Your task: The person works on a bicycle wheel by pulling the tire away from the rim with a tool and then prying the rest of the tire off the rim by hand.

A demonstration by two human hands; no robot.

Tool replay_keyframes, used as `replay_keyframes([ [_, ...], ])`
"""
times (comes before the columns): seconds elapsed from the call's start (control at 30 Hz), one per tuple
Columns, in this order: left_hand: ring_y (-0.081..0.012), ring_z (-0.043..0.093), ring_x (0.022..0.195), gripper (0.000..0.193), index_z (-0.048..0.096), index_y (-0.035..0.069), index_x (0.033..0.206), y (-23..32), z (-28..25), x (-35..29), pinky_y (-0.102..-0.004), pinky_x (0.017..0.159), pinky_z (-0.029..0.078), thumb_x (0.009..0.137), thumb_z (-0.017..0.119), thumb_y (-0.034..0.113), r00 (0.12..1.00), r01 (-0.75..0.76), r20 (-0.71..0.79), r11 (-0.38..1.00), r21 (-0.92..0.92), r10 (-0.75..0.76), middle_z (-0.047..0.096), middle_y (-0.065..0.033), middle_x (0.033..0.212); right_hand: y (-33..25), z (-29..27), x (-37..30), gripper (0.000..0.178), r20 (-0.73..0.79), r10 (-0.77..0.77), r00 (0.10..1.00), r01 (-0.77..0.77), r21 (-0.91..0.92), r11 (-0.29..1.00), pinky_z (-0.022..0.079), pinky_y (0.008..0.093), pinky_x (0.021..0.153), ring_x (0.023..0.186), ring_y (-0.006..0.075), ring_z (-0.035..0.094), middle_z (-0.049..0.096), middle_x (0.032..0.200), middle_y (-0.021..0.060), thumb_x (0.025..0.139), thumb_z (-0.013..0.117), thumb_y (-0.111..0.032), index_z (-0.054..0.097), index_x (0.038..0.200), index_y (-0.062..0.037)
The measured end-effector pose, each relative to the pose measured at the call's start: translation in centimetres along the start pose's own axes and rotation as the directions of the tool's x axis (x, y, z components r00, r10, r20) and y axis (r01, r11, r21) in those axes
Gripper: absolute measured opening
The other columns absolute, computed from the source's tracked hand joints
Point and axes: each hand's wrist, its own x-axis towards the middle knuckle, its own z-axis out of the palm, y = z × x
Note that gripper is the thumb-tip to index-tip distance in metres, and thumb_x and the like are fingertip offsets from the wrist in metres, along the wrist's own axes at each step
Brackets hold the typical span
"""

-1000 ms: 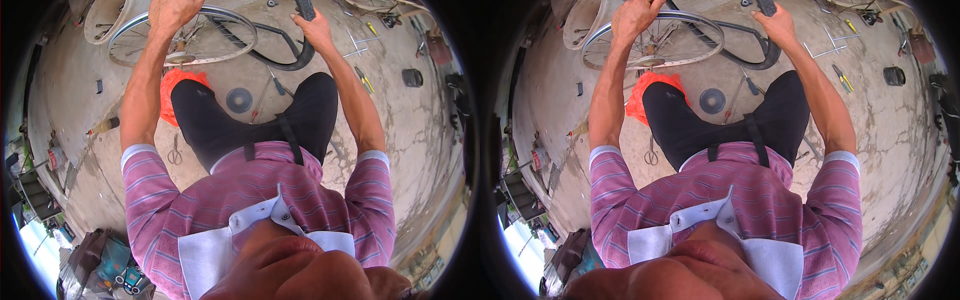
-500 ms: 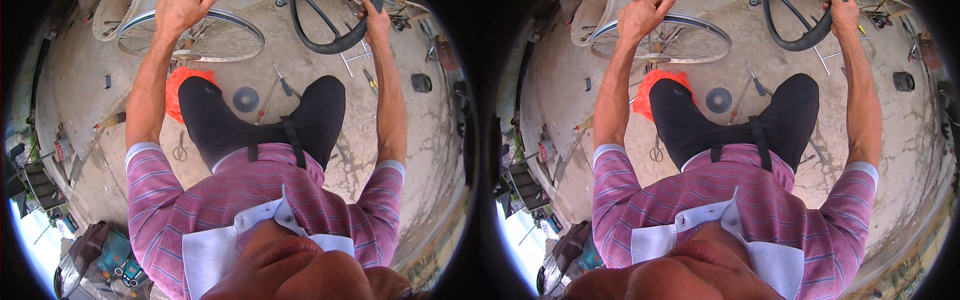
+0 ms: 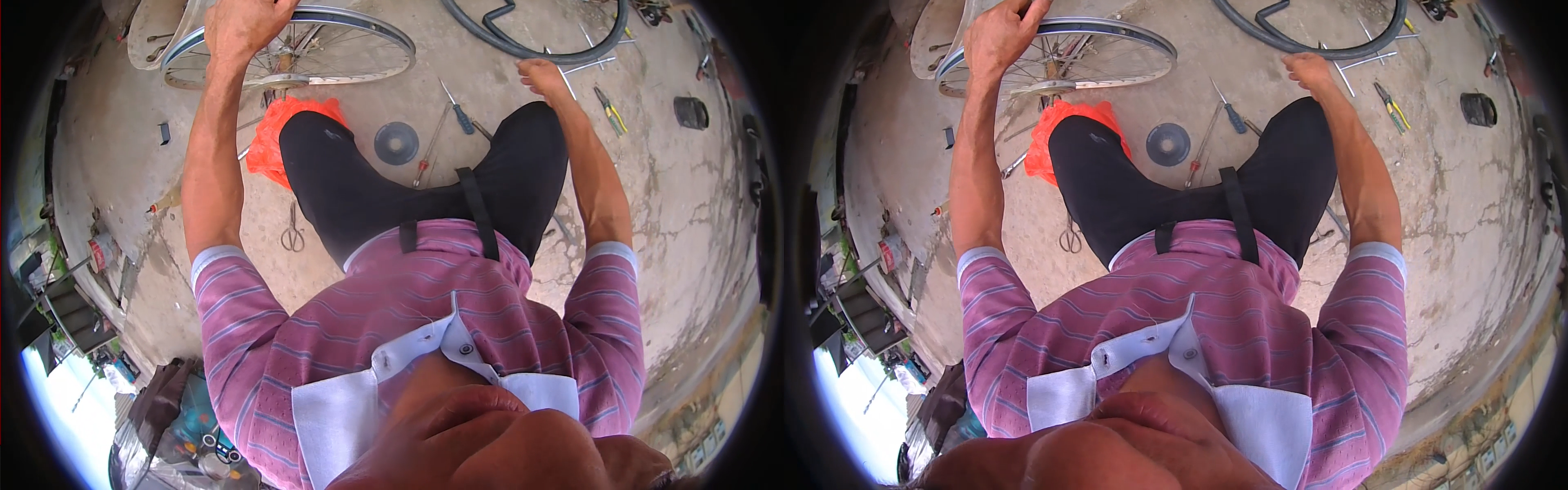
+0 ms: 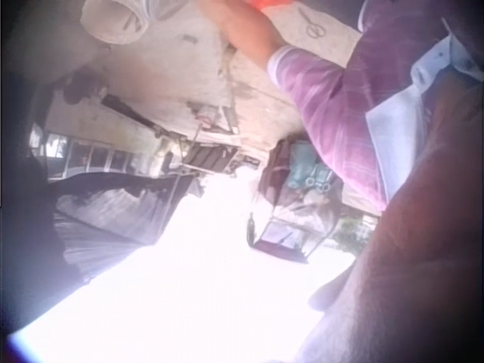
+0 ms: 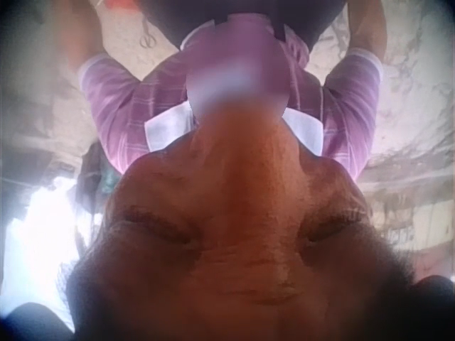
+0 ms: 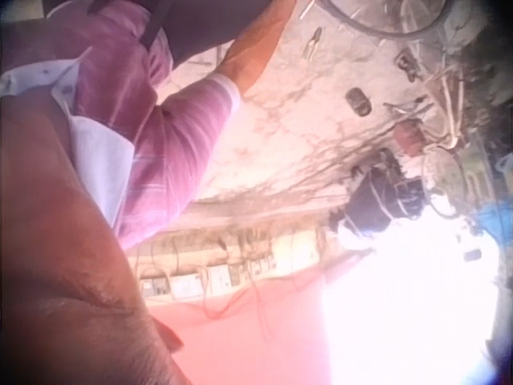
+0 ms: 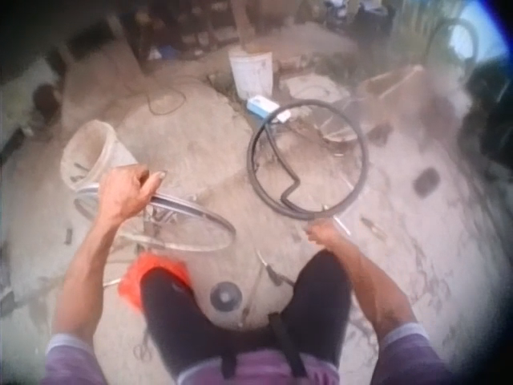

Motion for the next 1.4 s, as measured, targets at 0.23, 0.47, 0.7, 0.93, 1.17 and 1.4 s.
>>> replay_keyframes([
  [0.23,-0.0371,0.063,0.06,0.039,0.066,0.003,0.067,0.8,-0.7,0.0,-0.045,0.057,0.047,0.089,0.07,0.036,0.989,-0.146,-0.003,0.977,-0.153,0.147,0.063,-0.0187,0.065,3.3,13.6,0.1,0.044,0.202,-0.123,0.972,0.212,-0.506,0.836,0.056,0.0435,0.091,0.112,0.0307,0.07,0.074,0.117,0.0161,0.089,0.072,-0.037,0.074,0.12,-0.0065],
  [0.47,-0.0361,0.057,0.053,0.037,0.062,0.002,0.064,-1.3,-0.9,-1.1,-0.0444,0.053,0.044,0.083,0.072,0.032,0.98,-0.196,-0.017,0.962,-0.192,0.196,0.058,-0.0181,0.061,8.0,18.5,0.4,0.041,0.142,0.048,0.989,0.077,-0.759,0.646,0.053,0.0464,0.101,0.12,0.0365,0.066,0.068,0.13,0.0175,0.092,0.066,-0.029,0.066,0.127,-0.0074],
  [0.7,-0.0299,0.057,0.055,0.037,0.063,0.003,0.071,-3.3,-0.2,-0.9,-0.0389,0.054,0.045,0.087,0.071,0.036,0.97,-0.238,0.02,0.967,-0.093,0.241,0.06,-0.013,0.063,8.8,19.3,2.4,0.035,0.222,0.058,0.973,0.162,-0.843,0.513,0.054,0.0457,0.1,0.122,0.0348,0.066,0.067,0.132,0.0167,0.094,0.061,-0.021,0.066,0.127,-0.0074],
  [0.93,-0.0366,0.057,0.054,0.037,0.062,0.002,0.063,-3.7,-0.6,-1.1,-0.0456,0.055,0.045,0.081,0.071,0.033,0.962,-0.268,0.004,0.952,-0.144,0.272,0.059,-0.0181,0.061,3.4,18.4,0.4,0.034,0.131,-0.06,0.99,0.138,-0.733,0.666,0.054,0.0452,0.095,0.114,0.0347,0.069,0.073,0.117,0.0184,0.096,0.053,-0.026,0.065,0.119,-0.004],
  [1.17,-0.0365,0.06,0.055,0.036,0.062,0.001,0.064,-3.7,-1.3,-1.7,-0.0457,0.055,0.047,0.081,0.069,0.033,0.973,-0.23,-0.029,0.953,-0.196,0.229,0.06,-0.0182,0.061,-7.6,10.2,-9.5,0.036,0.354,-0.244,0.903,0.239,0.059,0.969,0.051,0.038,0.08,0.089,0.0255,0.069,0.072,0.092,0.0137,0.102,0.054,-0.034,0.064,0.116,-0.0023],
  [1.4,-0.0382,0.063,0.059,0.038,0.065,0.001,0.066,-3.2,-0.9,-1.0,-0.046,0.056,0.049,0.081,0.069,0.035,0.978,-0.205,-0.007,0.958,-0.201,0.208,0.063,-0.0199,0.065,-13.6,7.1,-17.1,0.034,0.398,-0.674,0.622,0.776,-0.199,0.599,0.052,0.0431,0.082,0.09,0.0395,0.066,0.069,0.1,0.0164,0.102,0.061,-0.034,0.065,0.117,-0.0031],
])
